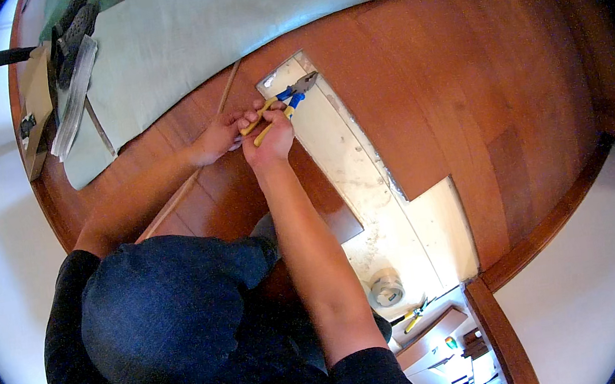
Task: The person installs wooden flooring by positioning a plank, using a hammer to tap it into place, and then uses a nail gun to secure it to the subfloor. They also use pliers to work on a wire protruding from the wall opening.
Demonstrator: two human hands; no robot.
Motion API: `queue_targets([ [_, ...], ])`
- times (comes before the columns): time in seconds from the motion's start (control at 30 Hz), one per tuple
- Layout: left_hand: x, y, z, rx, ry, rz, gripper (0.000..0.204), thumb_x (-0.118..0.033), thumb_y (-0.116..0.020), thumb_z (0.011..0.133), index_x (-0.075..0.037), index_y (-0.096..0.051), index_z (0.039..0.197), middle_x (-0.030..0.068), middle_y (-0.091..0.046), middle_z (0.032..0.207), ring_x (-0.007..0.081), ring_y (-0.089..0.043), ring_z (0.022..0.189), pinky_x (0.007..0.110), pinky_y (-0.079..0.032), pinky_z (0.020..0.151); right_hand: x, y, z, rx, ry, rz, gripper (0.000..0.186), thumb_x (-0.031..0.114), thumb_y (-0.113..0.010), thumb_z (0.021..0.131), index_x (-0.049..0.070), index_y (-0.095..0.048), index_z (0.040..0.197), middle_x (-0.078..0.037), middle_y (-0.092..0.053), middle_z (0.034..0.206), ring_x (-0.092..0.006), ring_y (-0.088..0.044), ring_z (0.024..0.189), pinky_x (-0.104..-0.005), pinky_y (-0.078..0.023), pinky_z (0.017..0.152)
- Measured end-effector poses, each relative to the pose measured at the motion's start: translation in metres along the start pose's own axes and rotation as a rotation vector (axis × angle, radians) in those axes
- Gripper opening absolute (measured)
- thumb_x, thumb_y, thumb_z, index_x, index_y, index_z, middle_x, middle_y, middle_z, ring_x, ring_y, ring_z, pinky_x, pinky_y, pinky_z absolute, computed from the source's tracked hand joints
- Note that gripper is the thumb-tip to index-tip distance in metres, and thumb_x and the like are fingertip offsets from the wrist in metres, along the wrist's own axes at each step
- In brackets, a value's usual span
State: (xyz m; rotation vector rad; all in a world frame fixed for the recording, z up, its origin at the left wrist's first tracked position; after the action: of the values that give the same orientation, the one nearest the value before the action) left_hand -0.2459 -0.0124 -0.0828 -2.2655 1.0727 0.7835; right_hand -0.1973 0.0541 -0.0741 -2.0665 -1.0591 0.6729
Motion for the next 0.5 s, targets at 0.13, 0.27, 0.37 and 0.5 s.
queue_targets([
  [0.13,0.007,0.002,0.006,0.060,0.008,0.013,0.026,-0.029,-0.048,0.106,-0.010,-0.065,0.112,-0.0066,-0.054,0.077,0.0046,-0.039,0.059,0.022,-0.029,0.051,0.011,0.004,-0.006,-0.099,-0.025,-0.148,0.020,0.000,-0.048,0.079,0.016,-0.048,0.090,-0.008,-0.055,0.085,-0.0213,-0.052,0.067,-0.0348,-0.045,0.060],
  [0.27,0.009,0.001,0.009,0.101,0.003,0.021,0.028,-0.032,-0.047,0.107,-0.011,-0.065,0.110,-0.0069,-0.052,0.074,0.0039,-0.037,0.058,0.021,-0.028,0.049,0.020,0.027,-0.016,-0.257,-0.023,-0.561,0.017,0.001,-0.048,0.085,0.016,-0.047,0.093,-0.006,-0.054,0.081,-0.0199,-0.052,0.063,-0.0358,-0.045,0.054],
  [0.37,0.009,0.004,0.007,0.043,-0.031,0.048,0.030,-0.034,-0.048,0.107,-0.010,-0.065,0.110,-0.0064,-0.051,0.072,0.0037,-0.036,0.057,0.021,-0.028,0.050,-0.003,0.045,-0.051,-0.349,-0.086,-0.872,0.014,0.002,-0.051,0.088,0.014,-0.047,0.094,-0.006,-0.055,0.081,-0.0187,-0.054,0.064,-0.0362,-0.047,0.052],
  [0.5,0.005,0.002,-0.002,0.082,-0.027,0.054,0.031,-0.034,-0.048,0.108,-0.009,-0.064,0.112,-0.0069,-0.046,0.070,0.0037,-0.035,0.059,0.021,-0.029,0.052,0.012,0.030,-0.066,-0.223,-0.132,-0.857,0.013,0.001,-0.053,0.091,0.010,-0.049,0.099,-0.007,-0.059,0.085,-0.0189,-0.062,0.067,-0.0346,-0.052,0.053],
])
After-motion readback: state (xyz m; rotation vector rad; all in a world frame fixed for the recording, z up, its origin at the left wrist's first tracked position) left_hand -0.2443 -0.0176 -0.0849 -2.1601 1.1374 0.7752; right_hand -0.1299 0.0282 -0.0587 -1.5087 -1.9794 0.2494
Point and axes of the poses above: each hand's wrist, its own z-axis towards the middle knuckle, its own y-axis out of the back of the hand, x = y × z, the point moved 10 cm from there along z, towards the middle knuckle
